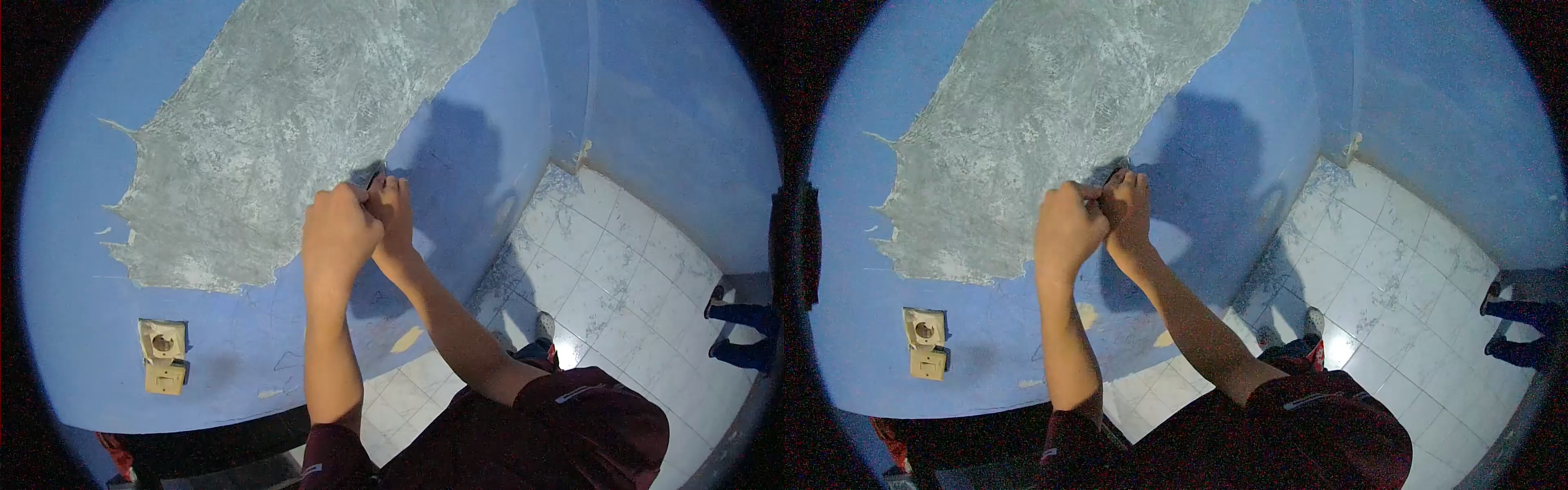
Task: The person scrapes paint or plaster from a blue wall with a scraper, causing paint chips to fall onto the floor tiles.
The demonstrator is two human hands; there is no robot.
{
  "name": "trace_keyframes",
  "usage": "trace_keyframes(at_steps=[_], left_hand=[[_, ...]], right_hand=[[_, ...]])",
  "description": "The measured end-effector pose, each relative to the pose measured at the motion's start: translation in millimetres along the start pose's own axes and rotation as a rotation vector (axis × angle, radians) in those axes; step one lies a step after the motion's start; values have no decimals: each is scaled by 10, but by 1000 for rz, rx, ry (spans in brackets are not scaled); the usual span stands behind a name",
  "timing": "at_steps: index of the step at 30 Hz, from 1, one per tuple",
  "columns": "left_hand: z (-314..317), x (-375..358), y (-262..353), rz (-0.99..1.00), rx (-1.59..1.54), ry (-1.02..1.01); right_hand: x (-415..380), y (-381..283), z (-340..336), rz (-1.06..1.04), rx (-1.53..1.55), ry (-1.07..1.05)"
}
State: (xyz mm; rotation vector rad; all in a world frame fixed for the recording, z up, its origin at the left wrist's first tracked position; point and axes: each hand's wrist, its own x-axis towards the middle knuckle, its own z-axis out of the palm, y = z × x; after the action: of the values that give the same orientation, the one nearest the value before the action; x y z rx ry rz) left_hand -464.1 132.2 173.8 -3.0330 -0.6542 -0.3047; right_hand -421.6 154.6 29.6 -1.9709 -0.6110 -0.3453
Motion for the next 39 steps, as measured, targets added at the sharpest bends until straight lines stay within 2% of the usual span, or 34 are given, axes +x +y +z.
trace_keyframes(at_steps=[3, 5, 6, 7, 9, 13, 15, 17, 19, 20, 21, 23, 25, 28, 30, 31, 33, 34, 36, 37, 38, 39], left_hand=[[421, -298, -103, -10, 67, 117], [536, -458, -7, -64, 6, 166], [589, -525, 26, -134, -61, 202], [634, -564, 37, -130, -62, 203], [668, -553, 48, -107, -115, 238], [490, -423, 99, -92, -119, 163], [345, -277, 67, 46, -11, 127], [149, -128, 49, 39, 7, 47], [97, -95, -12, 26, 27, -25], [121, -122, -55, 29, -3, -2], [145, -152, -91, 35, -30, 29], [261, -334, -101, 41, -55, 102], [283, -376, -57, 60, -85, 172], [285, -351, 34, -19, -11, 114], [295, -303, 59, -37, -55, 69], [270, -254, 70, -31, -51, 67], [188, -157, 139, -29, 53, -2], [134, -104, 172, -28, 45, -14], [11, 33, 210, 76, 75, -18], [-18, 72, 229, 59, 72, -21], [-42, 98, 239, 77, 72, -18], [-54, 86, 238, 95, 74, -14]], right_hand=[[-39, 111, 26, -101, 58, -16], [-149, 274, 224, -144, -34, 127], [-152, 287, 132, -122, -1, -25], [-168, 334, 107, -121, -3, -21], [-150, 389, 83, -293, -112, 76], [-70, 368, 26, -292, -122, 73], [-31, 242, -38, -235, -113, -91], [3, 151, 15, -216, -139, -95], [35, 53, 77, -45, -60, -113], [9, 48, 48, -37, 10, -69], [-47, 28, -18, -42, 13, -76], [-79, 8, -118, -41, 105, 44], [-65, 25, -68, -89, 69, 13], [-36, 84, -109, -93, 20, -67], [0, 126, -162, -150, -101, -213], [21, 126, -139, -144, -98, -208], [36, 139, -112, -213, -159, -31], [75, 106, -198, -206, -167, -40], [164, 28, -341, -145, -159, -303], [138, 24, -333, -153, -156, -318], [88, 19, -312, -168, -143, -126], [31, 43, -262, -181, -129, -37]])
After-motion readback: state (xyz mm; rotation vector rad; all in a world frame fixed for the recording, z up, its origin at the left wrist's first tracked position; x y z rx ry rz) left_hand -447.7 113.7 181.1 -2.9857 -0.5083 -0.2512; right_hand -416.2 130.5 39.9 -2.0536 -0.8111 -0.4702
